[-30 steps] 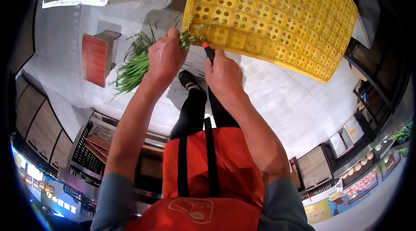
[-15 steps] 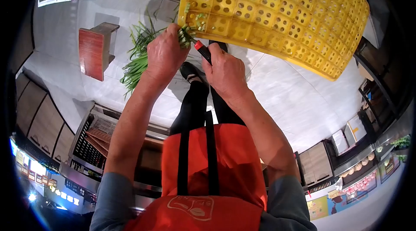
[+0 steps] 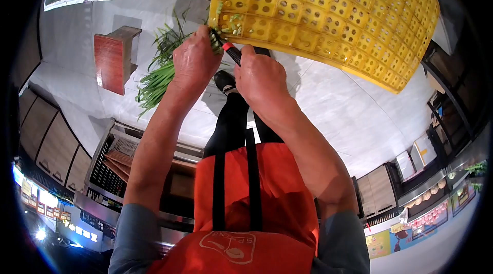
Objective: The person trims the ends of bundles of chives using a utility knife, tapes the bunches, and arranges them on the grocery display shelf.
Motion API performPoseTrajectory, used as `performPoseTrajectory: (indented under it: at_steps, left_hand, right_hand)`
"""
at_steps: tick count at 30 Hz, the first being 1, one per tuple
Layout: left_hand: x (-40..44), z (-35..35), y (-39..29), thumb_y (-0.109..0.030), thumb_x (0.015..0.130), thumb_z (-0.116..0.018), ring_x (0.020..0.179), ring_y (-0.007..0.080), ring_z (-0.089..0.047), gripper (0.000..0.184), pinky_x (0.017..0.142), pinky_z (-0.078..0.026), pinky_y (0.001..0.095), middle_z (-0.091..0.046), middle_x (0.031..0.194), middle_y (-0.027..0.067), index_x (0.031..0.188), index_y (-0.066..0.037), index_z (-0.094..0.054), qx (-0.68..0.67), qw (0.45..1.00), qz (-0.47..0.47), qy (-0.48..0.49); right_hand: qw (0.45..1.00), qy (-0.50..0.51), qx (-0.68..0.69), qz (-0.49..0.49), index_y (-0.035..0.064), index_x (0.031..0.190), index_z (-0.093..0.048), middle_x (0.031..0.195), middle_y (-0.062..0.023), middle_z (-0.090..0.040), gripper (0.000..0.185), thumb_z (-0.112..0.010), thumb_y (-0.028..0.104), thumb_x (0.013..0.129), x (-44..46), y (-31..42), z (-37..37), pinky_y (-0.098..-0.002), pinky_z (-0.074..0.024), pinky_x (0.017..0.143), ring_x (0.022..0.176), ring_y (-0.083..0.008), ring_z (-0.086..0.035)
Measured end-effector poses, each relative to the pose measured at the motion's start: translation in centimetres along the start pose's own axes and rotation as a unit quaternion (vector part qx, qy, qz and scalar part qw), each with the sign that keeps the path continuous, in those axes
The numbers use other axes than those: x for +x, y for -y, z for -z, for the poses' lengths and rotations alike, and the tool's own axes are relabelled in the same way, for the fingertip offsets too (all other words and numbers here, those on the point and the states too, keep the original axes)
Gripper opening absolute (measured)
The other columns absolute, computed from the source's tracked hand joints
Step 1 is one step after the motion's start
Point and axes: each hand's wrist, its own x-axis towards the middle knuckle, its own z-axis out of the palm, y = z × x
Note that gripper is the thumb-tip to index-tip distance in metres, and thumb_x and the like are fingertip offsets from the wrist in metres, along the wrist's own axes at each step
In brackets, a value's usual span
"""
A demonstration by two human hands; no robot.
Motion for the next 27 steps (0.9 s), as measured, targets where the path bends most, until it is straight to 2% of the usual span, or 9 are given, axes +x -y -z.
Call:
performPoseTrajectory:
  at_steps: [3, 6, 9, 12, 15, 22, 25, 27]
  left_hand:
    - [0.1, 0.2, -0.1, -0.017, 0.075, -0.073, 0.079, 0.035, -0.068, 0.027, 0.068, -0.054, 0.0448, -0.066, 0.082, 0.0168, 0.088, -0.004, -0.054, 0.001, 1.0, 0.005, 0.003]
    - [0.1, 0.2, 0.1, -0.019, 0.076, -0.072, 0.079, 0.0354, -0.069, 0.026, 0.069, -0.054, 0.0454, -0.067, 0.082, 0.0173, 0.088, -0.004, -0.054, -0.005, 1.0, 0.005, 0.005]
    - [0.1, 0.3, 0.0, -0.019, 0.076, -0.071, 0.078, 0.0359, -0.069, 0.026, 0.069, -0.054, 0.0458, -0.067, 0.082, 0.0174, 0.088, -0.004, -0.055, -0.003, 1.0, 0.016, 0.015]
    - [0.3, 0.5, 0.2, -0.019, 0.076, -0.072, 0.078, 0.0359, -0.069, 0.026, 0.068, -0.054, 0.0459, -0.067, 0.081, 0.017, 0.088, -0.003, -0.055, -0.01, 1.0, 0.007, 0.014]
    - [0.1, 0.2, 0.5, -0.02, 0.075, -0.072, 0.077, 0.0359, -0.068, 0.027, 0.067, -0.054, 0.0461, -0.067, 0.08, 0.0168, 0.088, -0.004, -0.055, -0.009, 1.0, -0.001, -0.004]
    - [-0.7, 0.6, 0.6, -0.02, 0.073, -0.073, 0.075, 0.0361, -0.068, 0.027, 0.065, -0.053, 0.0466, -0.067, 0.08, 0.0165, 0.087, -0.005, -0.055, -0.01, 0.998, -0.052, -0.044]
    - [-0.3, 1.5, 0.2, -0.019, 0.074, -0.074, 0.079, 0.04, -0.066, 0.031, 0.067, -0.052, 0.047, -0.068, 0.08, 0.0187, 0.095, -0.004, -0.058, -0.034, 0.999, 0.001, 0.006]
    - [-0.1, 0.9, 0.8, -0.017, 0.075, -0.072, 0.073, 0.0346, -0.067, 0.03, 0.065, -0.052, 0.0428, -0.067, 0.077, 0.0178, 0.097, -0.002, -0.06, -0.097, 0.995, 0.003, 0.007]
  right_hand:
    - [1.0, -0.025, -0.005, -0.014, -0.0016, 0.092, -0.056, 0.069, -0.022, -0.065, 0.019, -0.066, 0.013, 0.085, 0.4, 0.0, -1.0, -0.0508, -0.0524, 0.066, 0.07, -0.0413, -0.067]
    - [0.999, -0.052, 0.005, 0.012, -0.0016, 0.091, -0.057, 0.069, -0.0221, -0.065, 0.018, -0.066, 0.012, 0.084, 0.9, 0.4, -1.3, -0.0507, -0.0524, 0.065, 0.07, -0.0409, -0.067]
    - [1.0, -0.027, 0.008, 0.003, -0.0026, 0.102, -0.056, 0.072, -0.0242, -0.064, 0.022, -0.06, 0.015, 0.09, 0.8, 0.2, -1.2, -0.0522, -0.0499, 0.067, 0.073, -0.0437, -0.064]
    - [0.999, 0.006, 0.005, -0.034, -0.0028, 0.104, -0.056, 0.072, -0.0241, -0.064, 0.022, -0.06, 0.015, 0.09, 0.2, 0.3, -0.9, -0.0519, -0.0501, 0.068, 0.074, -0.0439, -0.064]
    - [0.998, -0.054, 0.015, 0.005, -0.0025, 0.095, -0.058, 0.069, -0.0221, -0.066, 0.02, -0.066, 0.013, 0.084, 0.6, 0.0, -1.7, -0.0508, -0.0526, 0.066, 0.071, -0.0414, -0.067]
    - [0.999, -0.037, 0.009, 0.01, -0.0026, 0.096, -0.058, 0.072, -0.0232, -0.066, 0.022, -0.067, 0.014, 0.084, 0.9, -0.1, -1.7, -0.0502, -0.0532, 0.069, 0.074, -0.0415, -0.067]
    - [0.999, -0.04, 0.016, 0.01, -0.002, 0.096, -0.057, 0.072, -0.0232, -0.066, 0.022, -0.066, 0.015, 0.085, 0.8, 0.0, -1.3, -0.0505, -0.0527, 0.069, 0.073, -0.0421, -0.066]
    - [0.997, -0.04, 0.054, 0.029, -0.0011, 0.096, -0.056, 0.072, -0.0231, -0.065, 0.021, -0.064, 0.016, 0.086, 0.9, -0.8, -1.4, -0.0513, -0.0516, 0.067, 0.072, -0.0429, -0.065]
